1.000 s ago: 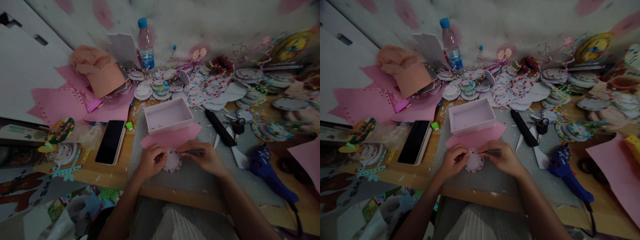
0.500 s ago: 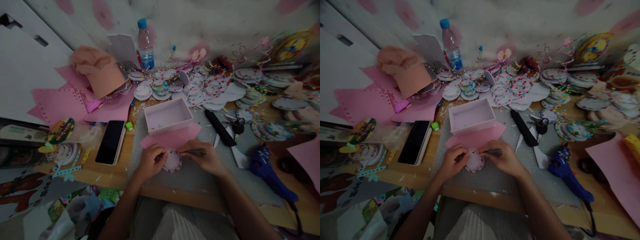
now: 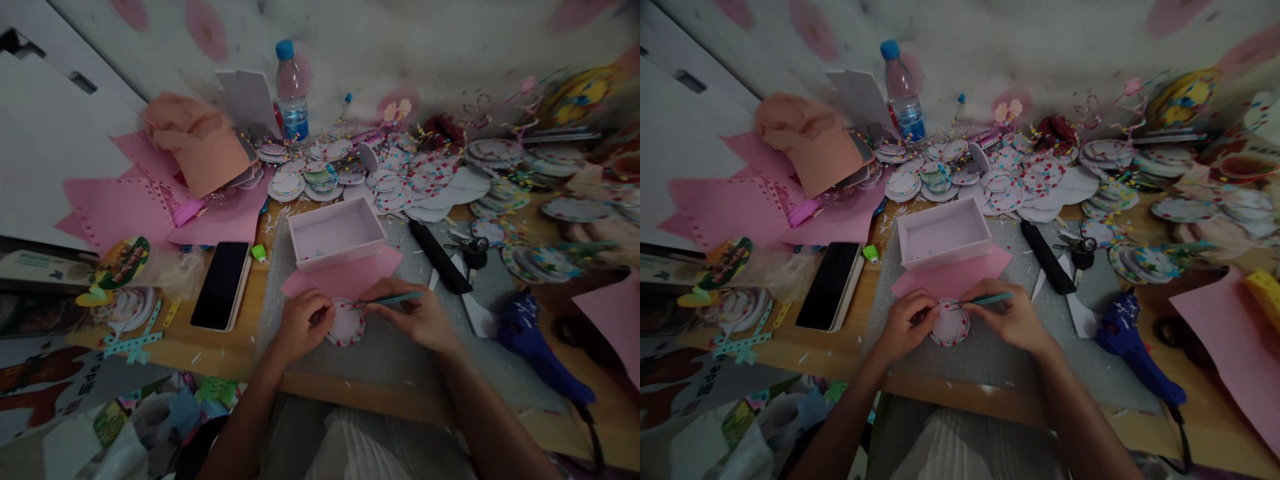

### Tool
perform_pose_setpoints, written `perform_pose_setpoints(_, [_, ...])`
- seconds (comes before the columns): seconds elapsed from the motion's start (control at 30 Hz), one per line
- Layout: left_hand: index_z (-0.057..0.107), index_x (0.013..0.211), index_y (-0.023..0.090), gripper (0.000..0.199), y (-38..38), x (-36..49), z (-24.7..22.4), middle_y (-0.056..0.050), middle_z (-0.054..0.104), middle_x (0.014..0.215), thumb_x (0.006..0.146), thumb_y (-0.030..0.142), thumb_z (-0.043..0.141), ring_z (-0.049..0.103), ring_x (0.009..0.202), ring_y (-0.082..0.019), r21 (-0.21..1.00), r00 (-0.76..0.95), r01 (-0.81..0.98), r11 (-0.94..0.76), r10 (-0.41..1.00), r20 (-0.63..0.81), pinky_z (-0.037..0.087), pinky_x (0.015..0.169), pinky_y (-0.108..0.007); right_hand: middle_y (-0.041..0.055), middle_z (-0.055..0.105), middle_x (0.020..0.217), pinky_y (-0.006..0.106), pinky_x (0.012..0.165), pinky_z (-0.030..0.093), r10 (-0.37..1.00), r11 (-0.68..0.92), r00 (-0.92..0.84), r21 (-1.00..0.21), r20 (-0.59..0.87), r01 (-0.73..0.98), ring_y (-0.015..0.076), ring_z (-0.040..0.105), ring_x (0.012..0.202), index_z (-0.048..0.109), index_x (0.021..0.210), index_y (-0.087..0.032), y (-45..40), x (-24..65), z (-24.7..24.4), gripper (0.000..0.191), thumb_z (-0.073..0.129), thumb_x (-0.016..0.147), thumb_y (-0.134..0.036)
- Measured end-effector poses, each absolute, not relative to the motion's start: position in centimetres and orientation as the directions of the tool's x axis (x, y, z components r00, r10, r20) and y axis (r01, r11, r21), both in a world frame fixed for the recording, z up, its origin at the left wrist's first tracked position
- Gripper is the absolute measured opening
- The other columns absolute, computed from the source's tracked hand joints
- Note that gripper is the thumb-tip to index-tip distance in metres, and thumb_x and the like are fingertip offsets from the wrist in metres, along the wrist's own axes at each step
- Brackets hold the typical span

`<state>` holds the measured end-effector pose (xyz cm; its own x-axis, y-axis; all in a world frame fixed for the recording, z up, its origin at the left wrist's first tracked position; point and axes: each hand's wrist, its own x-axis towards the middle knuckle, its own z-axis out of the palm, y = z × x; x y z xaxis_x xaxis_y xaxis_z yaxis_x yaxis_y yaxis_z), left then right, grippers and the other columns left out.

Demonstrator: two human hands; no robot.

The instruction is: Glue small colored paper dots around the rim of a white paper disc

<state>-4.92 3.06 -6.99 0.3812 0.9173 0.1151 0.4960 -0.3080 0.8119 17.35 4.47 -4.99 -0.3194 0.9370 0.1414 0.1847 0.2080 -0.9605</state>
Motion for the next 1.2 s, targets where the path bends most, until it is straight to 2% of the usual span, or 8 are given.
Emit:
perform_pose_setpoints(0.2, [0.058, 0.074, 0.017, 0.012, 3.1, -5.0, -7.1, 0.001, 0.053, 0.069, 0.084, 0.015, 0.053, 0.047, 0.062, -0.011, 0.824, 0.381, 0.480, -0.302, 0.917, 0.114, 0.035, 0.058, -0.023, 0.0025, 0.072, 0.079, 0.031, 0.069, 0.055, 0.960, 0.247, -0.168, -0.959, 0.223, 0.142, 0.0177, 0.067, 0.074, 0.071, 0.083, -0.025, 4.8, 17.6, -5.6, 0.005, 0.068, 0.080, -0.026])
perform_pose_setpoints(0.4, [0.056, 0.071, 0.016, 0.012, 3.1, -4.9, -7.0, 0.001, 0.050, 0.066, 0.083, 0.015, 0.054, 0.046, 0.060, -0.011, 0.808, 0.370, 0.501, -0.310, 0.921, 0.124, 0.033, 0.057, -0.023, 0.0026, 0.069, 0.079, 0.029, 0.064, 0.054, 0.974, 0.201, 0.092, -0.976, 0.208, 0.086, 0.0160, 0.064, 0.070, 0.070, 0.082, -0.023, 4.9, 17.7, -5.5, 0.011, 0.062, 0.084, -0.030])
perform_pose_setpoints(0.53, [0.053, 0.067, 0.017, 0.022, 2.9, -4.9, -6.6, 0.001, 0.049, 0.066, 0.088, 0.021, 0.050, 0.047, 0.063, -0.012, 0.821, 0.324, 0.480, -0.310, 0.932, 0.162, 0.035, 0.058, -0.024, 0.0030, 0.069, 0.087, 0.029, 0.063, 0.052, 0.930, 0.295, 0.213, -0.954, 0.300, 0.053, 0.0150, 0.063, 0.071, 0.070, 0.087, -0.024, 5.9, 17.8, -5.1, 0.010, 0.060, 0.085, -0.027])
perform_pose_setpoints(0.6, [0.053, 0.070, 0.017, 0.023, 2.7, -5.1, -6.7, -0.001, 0.051, 0.070, 0.091, 0.023, 0.048, 0.050, 0.067, -0.013, 0.847, 0.233, 0.440, -0.298, 0.949, 0.213, 0.038, 0.062, -0.025, 0.0042, 0.071, 0.091, 0.032, 0.068, 0.053, 0.912, 0.356, 0.186, -0.931, 0.365, 0.081, 0.0182, 0.065, 0.081, 0.069, 0.089, -0.024, 6.8, 17.7, -4.6, 0.010, 0.061, 0.085, -0.026])
perform_pose_setpoints(0.7, [0.058, 0.081, 0.018, 0.018, 2.6, -5.4, -7.3, -0.003, 0.057, 0.079, 0.092, 0.028, 0.047, 0.054, 0.077, -0.016, 0.900, -0.026, 0.355, -0.251, 0.960, 0.278, 0.043, 0.069, -0.027, 0.0064, 0.070, 0.105, 0.040, 0.086, 0.051, 0.903, 0.413, 0.069, -0.901, 0.424, 0.135, 0.0221, 0.064, 0.100, 0.067, 0.096, -0.024, 8.2, 17.2, -4.2, 0.013, 0.059, 0.086, -0.028])
perform_pose_setpoints(0.83, [0.060, 0.093, 0.019, 0.016, 2.8, -5.7, -8.2, -0.005, 0.061, 0.090, 0.089, 0.033, 0.053, 0.059, 0.084, -0.018, 0.969, -0.290, 0.200, -0.147, 0.935, 0.202, 0.047, 0.073, -0.028, 0.0070, 0.068, 0.112, 0.045, 0.095, 0.045, 0.876, 0.471, -0.074, -0.814, 0.476, 0.340, 0.0232, 0.061, 0.106, 0.066, 0.099, -0.025, 9.3, 16.7, -4.9, 0.015, 0.058, 0.087, -0.030])
perform_pose_setpoints(0.97, [0.059, 0.098, 0.020, 0.018, 3.0, -5.6, -8.4, -0.005, 0.061, 0.093, 0.089, 0.035, 0.054, 0.059, 0.087, -0.017, 0.976, -0.287, 0.163, -0.148, 0.939, 0.190, 0.048, 0.077, -0.028, 0.0058, 0.070, 0.102, 0.043, 0.090, 0.047, 0.864, 0.489, -0.118, -0.760, 0.489, 0.427, 0.0223, 0.061, 0.101, 0.065, 0.102, -0.026, 8.5, 16.7, -6.0, 0.017, 0.054, 0.089, -0.029])
perform_pose_setpoints(1.2, [0.053, 0.111, 0.021, 0.026, 2.9, -5.3, -8.3, -0.008, 0.058, 0.108, 0.090, 0.036, 0.052, 0.058, 0.097, -0.018, 0.941, -0.186, 0.281, -0.187, 0.952, 0.245, 0.048, 0.081, -0.030, 0.0046, 0.070, 0.106, 0.045, 0.094, 0.045, 0.867, 0.480, -0.107, -0.756, 0.487, 0.445, 0.0220, 0.061, 0.103, 0.064, 0.104, -0.027, 4.9, 16.7, -6.4, 0.017, 0.054, 0.090, -0.027])
